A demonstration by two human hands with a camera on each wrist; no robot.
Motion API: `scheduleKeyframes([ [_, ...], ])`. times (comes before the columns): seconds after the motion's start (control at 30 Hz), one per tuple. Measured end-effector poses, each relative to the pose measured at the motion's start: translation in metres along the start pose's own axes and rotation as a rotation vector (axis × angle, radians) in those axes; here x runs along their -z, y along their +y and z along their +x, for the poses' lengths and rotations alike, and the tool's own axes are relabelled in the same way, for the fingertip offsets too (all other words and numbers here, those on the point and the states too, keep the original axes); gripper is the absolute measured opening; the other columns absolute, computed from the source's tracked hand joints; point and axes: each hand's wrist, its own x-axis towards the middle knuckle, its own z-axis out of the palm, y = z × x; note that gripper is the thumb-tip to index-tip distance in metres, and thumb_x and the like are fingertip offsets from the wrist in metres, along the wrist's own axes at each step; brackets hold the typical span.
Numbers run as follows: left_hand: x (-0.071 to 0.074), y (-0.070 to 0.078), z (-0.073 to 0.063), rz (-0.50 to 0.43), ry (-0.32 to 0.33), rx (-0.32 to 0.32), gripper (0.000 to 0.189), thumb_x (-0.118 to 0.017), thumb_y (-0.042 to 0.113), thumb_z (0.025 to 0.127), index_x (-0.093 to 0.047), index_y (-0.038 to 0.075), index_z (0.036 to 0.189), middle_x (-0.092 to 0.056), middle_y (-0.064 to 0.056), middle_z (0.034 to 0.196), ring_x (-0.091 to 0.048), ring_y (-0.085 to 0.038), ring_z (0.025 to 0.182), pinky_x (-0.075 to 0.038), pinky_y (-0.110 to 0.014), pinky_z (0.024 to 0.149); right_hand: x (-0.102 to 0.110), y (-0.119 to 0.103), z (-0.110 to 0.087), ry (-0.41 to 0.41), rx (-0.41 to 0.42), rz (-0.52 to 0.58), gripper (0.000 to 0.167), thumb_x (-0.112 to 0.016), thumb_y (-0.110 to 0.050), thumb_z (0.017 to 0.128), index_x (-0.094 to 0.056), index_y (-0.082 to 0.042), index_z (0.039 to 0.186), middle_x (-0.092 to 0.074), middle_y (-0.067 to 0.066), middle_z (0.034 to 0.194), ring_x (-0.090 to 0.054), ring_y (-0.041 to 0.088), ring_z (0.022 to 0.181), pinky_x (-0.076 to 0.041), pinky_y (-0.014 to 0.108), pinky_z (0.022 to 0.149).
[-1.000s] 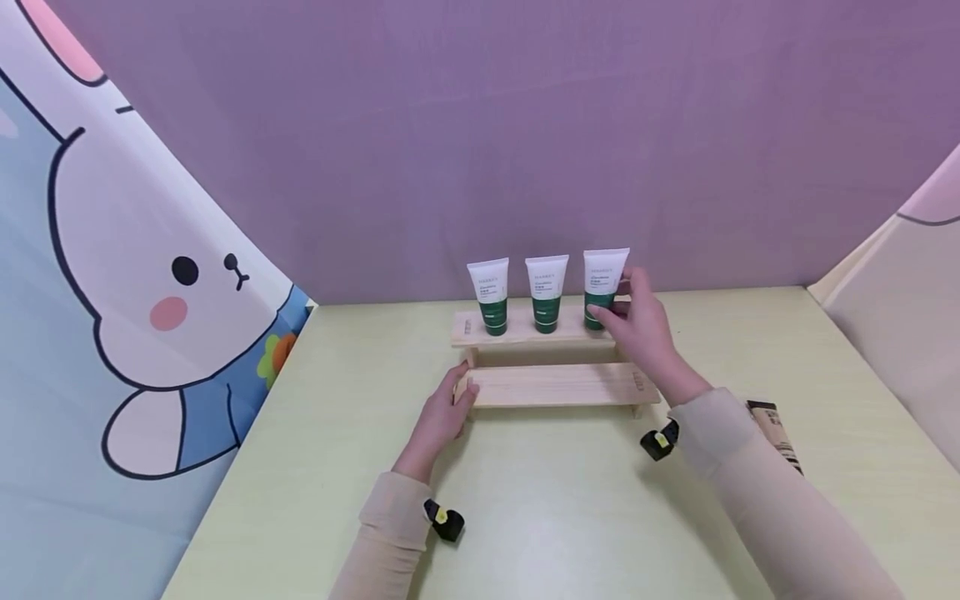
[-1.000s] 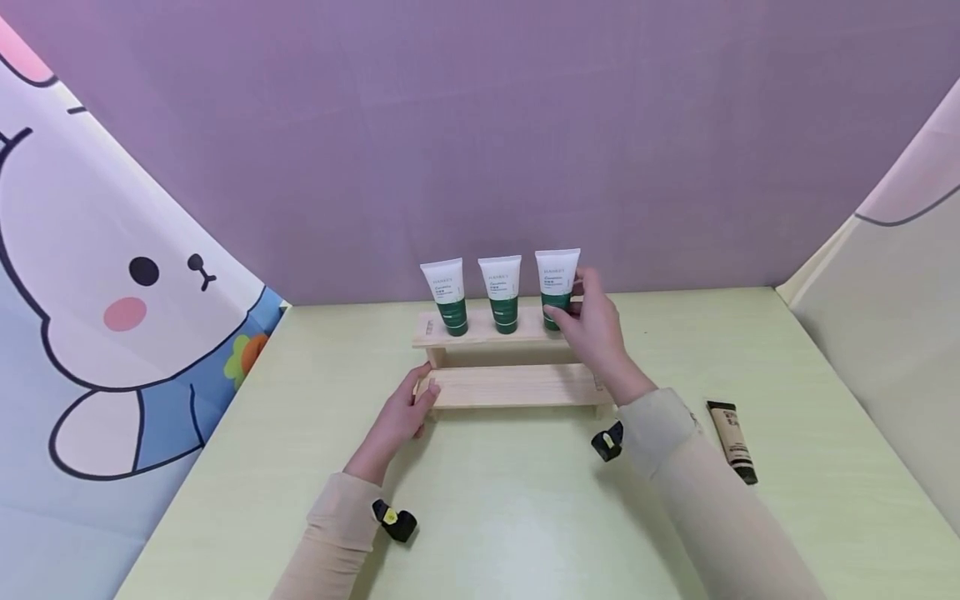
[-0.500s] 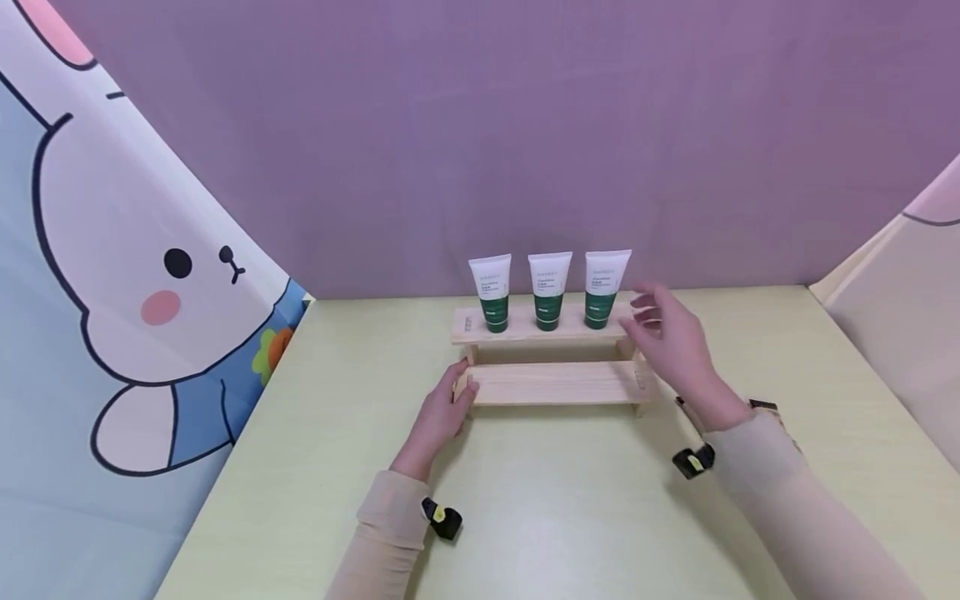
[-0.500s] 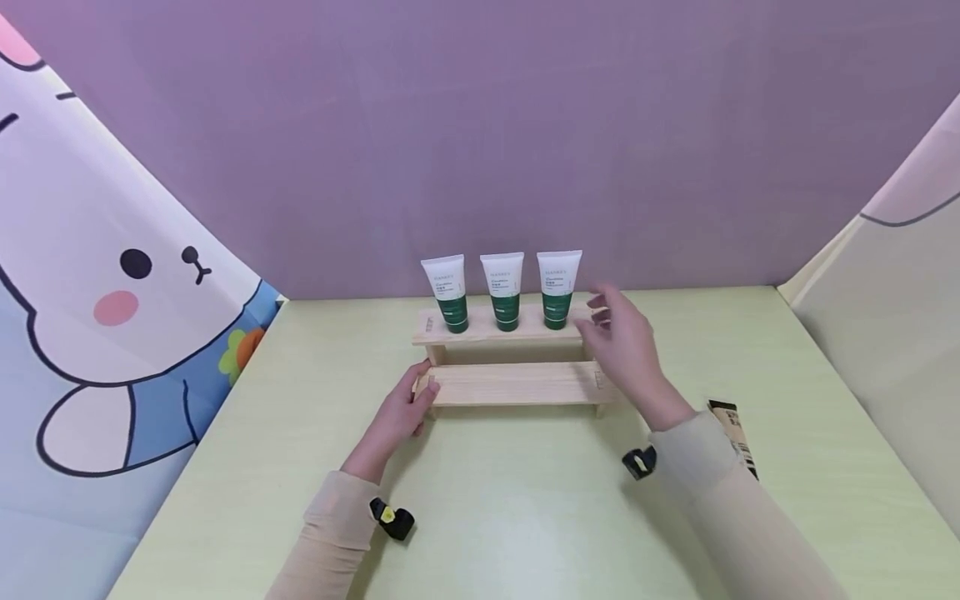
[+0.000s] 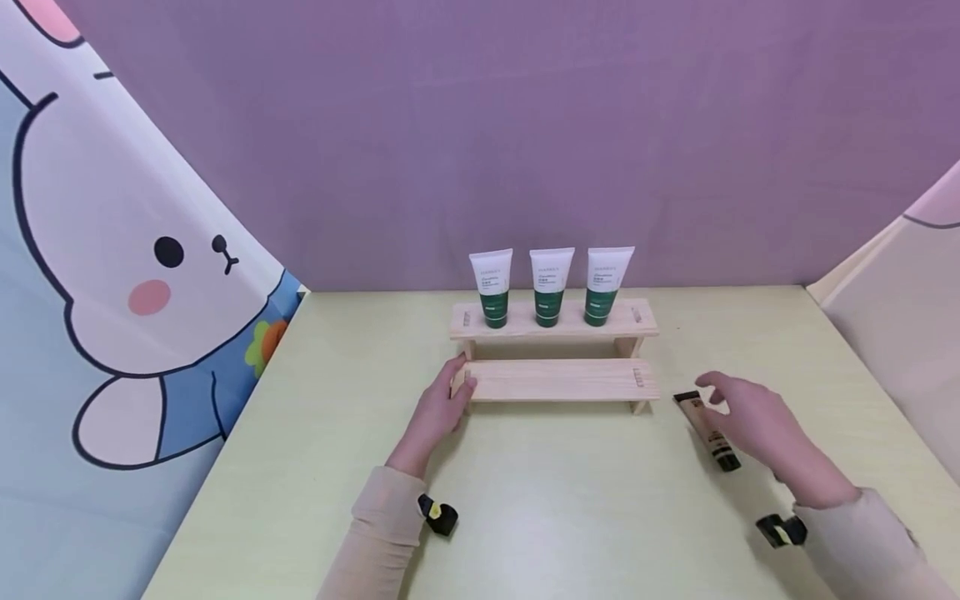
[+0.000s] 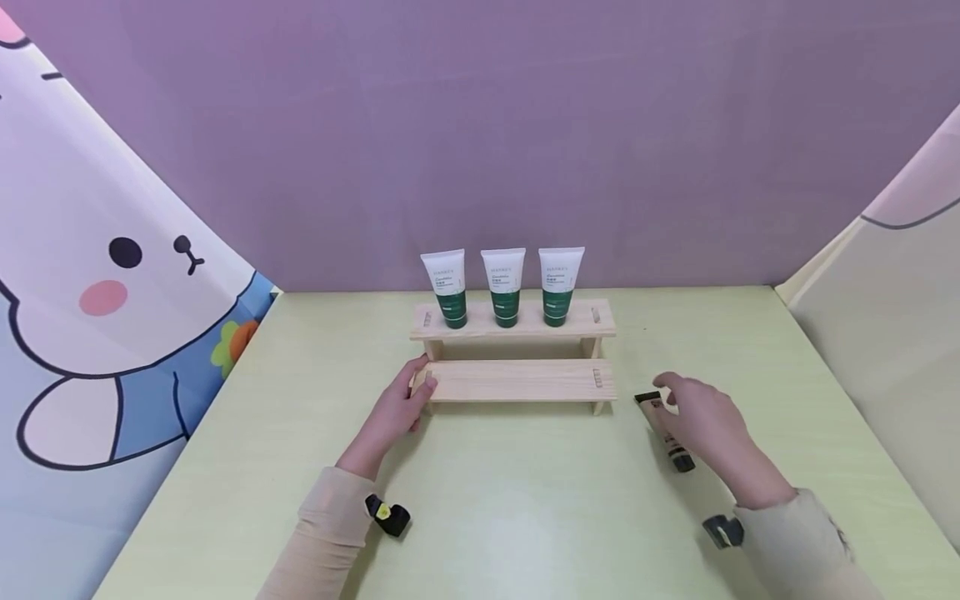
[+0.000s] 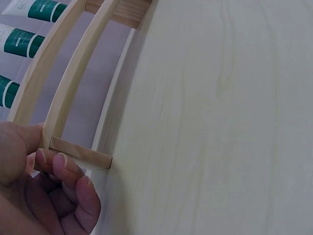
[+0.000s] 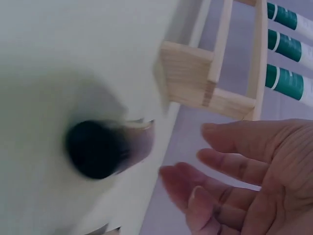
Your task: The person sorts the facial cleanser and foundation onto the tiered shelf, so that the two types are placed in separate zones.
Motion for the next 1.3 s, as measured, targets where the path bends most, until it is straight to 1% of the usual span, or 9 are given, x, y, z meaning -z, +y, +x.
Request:
scheduleKeyframes([
  [0.1, 0.001, 0.001, 0.000, -0.002, 0.003, 0.000, 0.052, -0.048, 0.040, 0.102, -0.032, 0.034, 0.151, -0.041, 0.001, 0.059, -0.040, -0.012, 0.045, -0.038, -0.025, 0.044, -0.004, 0.010, -0.008, -0.035, -0.023, -0.010, 0.043, -0.066, -0.014, 0.089, -0.054, 0.008, 0.125, -0.065, 0.020, 0.093, -0.062, 0.029, 0.073, -0.049, 0.047, 0.060],
  [0.27, 0.000, 0.001, 0.001, -0.004, 0.001, 0.009, 0.051, -0.048, 0.040, 0.102, -0.032, 0.035, 0.151, -0.042, 0.001, 0.060, -0.040, -0.012, 0.045, -0.037, -0.025, 0.044, -0.011, 0.019, -0.014, -0.053, -0.050, -0.010, 0.046, -0.064, -0.018, 0.091, -0.052, 0.008, 0.127, -0.066, 0.012, 0.088, -0.059, 0.023, 0.069, -0.047, 0.042, 0.058],
  [0.37, 0.000, 0.001, 0.001, -0.007, 0.002, 0.014, 0.051, -0.049, 0.040, 0.102, -0.033, 0.036, 0.150, -0.042, 0.001, 0.059, -0.040, -0.013, 0.045, -0.036, -0.025, 0.044, -0.015, 0.023, -0.013, -0.070, -0.050, -0.010, 0.047, -0.065, -0.016, 0.090, -0.052, 0.011, 0.126, -0.066, 0.010, 0.085, -0.060, 0.023, 0.069, -0.047, 0.041, 0.057],
  [0.5, 0.000, 0.001, 0.001, -0.012, 0.001, 0.007, 0.051, -0.049, 0.040, 0.102, -0.034, 0.036, 0.150, -0.041, 0.001, 0.058, -0.039, -0.013, 0.044, -0.036, -0.026, 0.044, -0.019, 0.026, -0.011, -0.121, -0.058, 0.009, 0.051, -0.066, -0.014, 0.089, -0.050, 0.015, 0.126, -0.065, 0.010, 0.085, -0.060, 0.021, 0.069, -0.048, 0.039, 0.057],
  [0.67, 0.000, 0.002, 0.000, -0.011, 0.001, 0.000, 0.051, -0.049, 0.040, 0.102, -0.033, 0.036, 0.150, -0.041, 0.002, 0.057, -0.039, -0.012, 0.044, -0.036, -0.026, 0.044, -0.024, 0.024, -0.008, -0.157, -0.059, -0.002, 0.052, -0.067, -0.014, 0.087, -0.049, 0.019, 0.124, -0.065, 0.008, 0.083, -0.057, 0.017, 0.067, -0.047, 0.034, 0.056],
  [0.83, 0.000, 0.002, 0.000, -0.010, 0.000, 0.003, 0.051, -0.049, 0.040, 0.102, -0.033, 0.036, 0.150, -0.042, 0.001, 0.059, -0.040, -0.012, 0.044, -0.036, -0.025, 0.043, -0.025, 0.021, -0.010, -0.143, -0.058, -0.009, 0.050, -0.067, -0.013, 0.087, -0.050, 0.018, 0.123, -0.062, 0.004, 0.079, -0.054, 0.015, 0.063, -0.045, 0.034, 0.055],
  [0.97, 0.000, 0.001, 0.001, -0.014, 0.001, 0.002, 0.051, -0.049, 0.039, 0.102, -0.034, 0.036, 0.150, -0.043, 0.001, 0.060, -0.040, -0.012, 0.045, -0.036, -0.025, 0.044, -0.025, 0.020, -0.012, -0.114, -0.058, -0.017, 0.049, -0.068, -0.014, 0.086, -0.052, 0.016, 0.122, -0.064, 0.004, 0.080, -0.057, 0.016, 0.065, -0.047, 0.036, 0.056],
  [1.2, 0.000, 0.001, 0.000, -0.018, 0.003, -0.002, 0.050, -0.049, 0.039, 0.102, -0.034, 0.036, 0.150, -0.042, 0.000, 0.060, -0.040, -0.013, 0.044, -0.037, -0.026, 0.043, -0.020, 0.018, -0.017, -0.031, -0.055, 0.053, 0.049, -0.066, -0.013, 0.085, -0.051, 0.010, 0.126, -0.067, 0.008, 0.084, -0.057, 0.017, 0.065, -0.044, 0.035, 0.053],
  [1.3, 0.000, 0.002, 0.000, -0.020, 0.007, 0.001, 0.050, -0.050, 0.038, 0.102, -0.034, 0.036, 0.150, -0.042, 0.001, 0.059, -0.040, -0.012, 0.044, -0.036, -0.026, 0.043, -0.016, 0.015, -0.018, 0.012, -0.045, 0.083, 0.047, -0.065, -0.012, 0.087, -0.050, 0.007, 0.128, -0.068, 0.011, 0.088, -0.060, 0.018, 0.066, -0.044, 0.036, 0.054],
])
